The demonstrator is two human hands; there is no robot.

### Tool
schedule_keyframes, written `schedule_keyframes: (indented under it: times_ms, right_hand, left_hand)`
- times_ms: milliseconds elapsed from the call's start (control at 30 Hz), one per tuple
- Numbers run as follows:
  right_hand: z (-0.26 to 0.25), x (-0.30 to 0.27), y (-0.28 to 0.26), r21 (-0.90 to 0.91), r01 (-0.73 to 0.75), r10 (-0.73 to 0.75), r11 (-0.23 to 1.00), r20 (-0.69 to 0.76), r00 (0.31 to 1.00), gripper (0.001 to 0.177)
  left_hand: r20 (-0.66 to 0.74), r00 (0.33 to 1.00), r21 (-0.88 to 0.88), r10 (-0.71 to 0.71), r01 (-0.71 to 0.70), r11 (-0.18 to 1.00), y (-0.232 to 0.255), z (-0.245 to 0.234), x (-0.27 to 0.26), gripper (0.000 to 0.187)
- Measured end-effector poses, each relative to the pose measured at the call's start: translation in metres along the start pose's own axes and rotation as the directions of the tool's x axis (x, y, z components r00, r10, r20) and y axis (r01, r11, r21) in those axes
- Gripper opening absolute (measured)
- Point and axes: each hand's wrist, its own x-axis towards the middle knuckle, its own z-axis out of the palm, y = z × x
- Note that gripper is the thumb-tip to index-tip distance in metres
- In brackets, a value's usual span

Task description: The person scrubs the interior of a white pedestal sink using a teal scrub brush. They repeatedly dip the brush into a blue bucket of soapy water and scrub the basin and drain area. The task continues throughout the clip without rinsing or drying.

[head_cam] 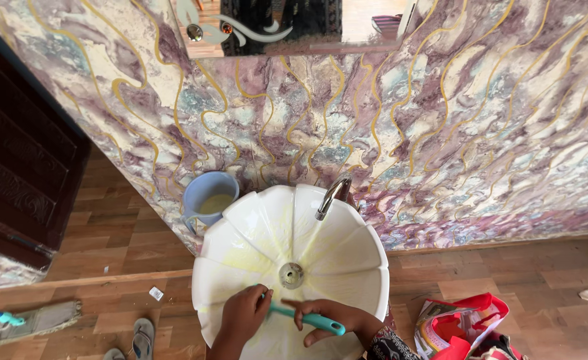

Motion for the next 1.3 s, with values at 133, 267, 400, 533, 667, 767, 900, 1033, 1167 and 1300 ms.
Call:
schedule_keyframes:
  times_ms: [133,267,400,533,667,767,900,1033,1167,1300]
  right_hand:
    - [0.006,0.014,-0.013,-0.43,-0.711,0.464,0.556,-0.55,0.695,0.047]
    - [0.001,0.006,-0.005,0.011,-0.028,0.03,1.0,-0.207,0.978,0.037]
    - [0.007,0.006,-0.004,-0.088,0.008,-0.025,0.996,-0.19,0.981,0.033]
    - [0.012,0.025,-0.023,-0.458,-0.754,0.4,0.471,-0.651,0.645,0.044]
    - [0.008,0.012,-0.019,-0.145,-0.267,0.218,0.953,-0.288,0.933,0.041]
    - [0.004,0.003,-0.008,0.082,-0.019,0.021,0.996,-0.029,0.999,0.032]
    - [0.012,0.012,-0.008,-0.487,-0.428,0.224,0.761,-0.422,0.878,0.042]
    - [0.014,0.014,-0.013,-0.26,-0.607,0.392,0.751,-0.565,0.726,0.053]
    - [0.012,0.004,-0.015,-0.129,-0.156,0.13,0.979,-0.188,0.974,0.041]
    - [0.02,0.009,-0.022,-0.569,-0.28,0.071,0.773,-0.36,0.93,0.044]
  left_hand:
    - [0.004,0.996,-0.063,0.085,-0.085,0.994,-0.001,0.001,0.0,0.023]
    - [-0.02,0.989,-0.124,0.147,-0.148,0.981,-0.007,0.009,0.003,0.021]
    - [0.025,0.995,-0.095,0.093,-0.09,0.991,-0.012,0.013,0.003,0.022]
    - [0.027,0.997,-0.106,0.076,-0.073,0.992,-0.015,0.015,0.004,0.023]
    - [-0.036,0.996,-0.131,0.083,-0.087,0.988,-0.02,0.02,0.004,0.02]
    - [-0.036,0.999,-0.069,-0.016,0.013,0.998,-0.022,0.021,0.006,0.024]
    - [-0.091,0.996,-0.094,-0.005,-0.004,0.996,-0.018,0.015,0.003,0.021]
    - [-0.091,0.995,-0.083,-0.047,0.039,0.996,-0.009,0.005,-0.002,0.025]
    - [-0.144,0.989,-0.093,-0.042,0.029,0.995,-0.001,-0.002,-0.004,0.024]
    - [-0.158,0.986,-0.037,-0.057,0.052,0.998,0.0,-0.001,-0.002,0.024]
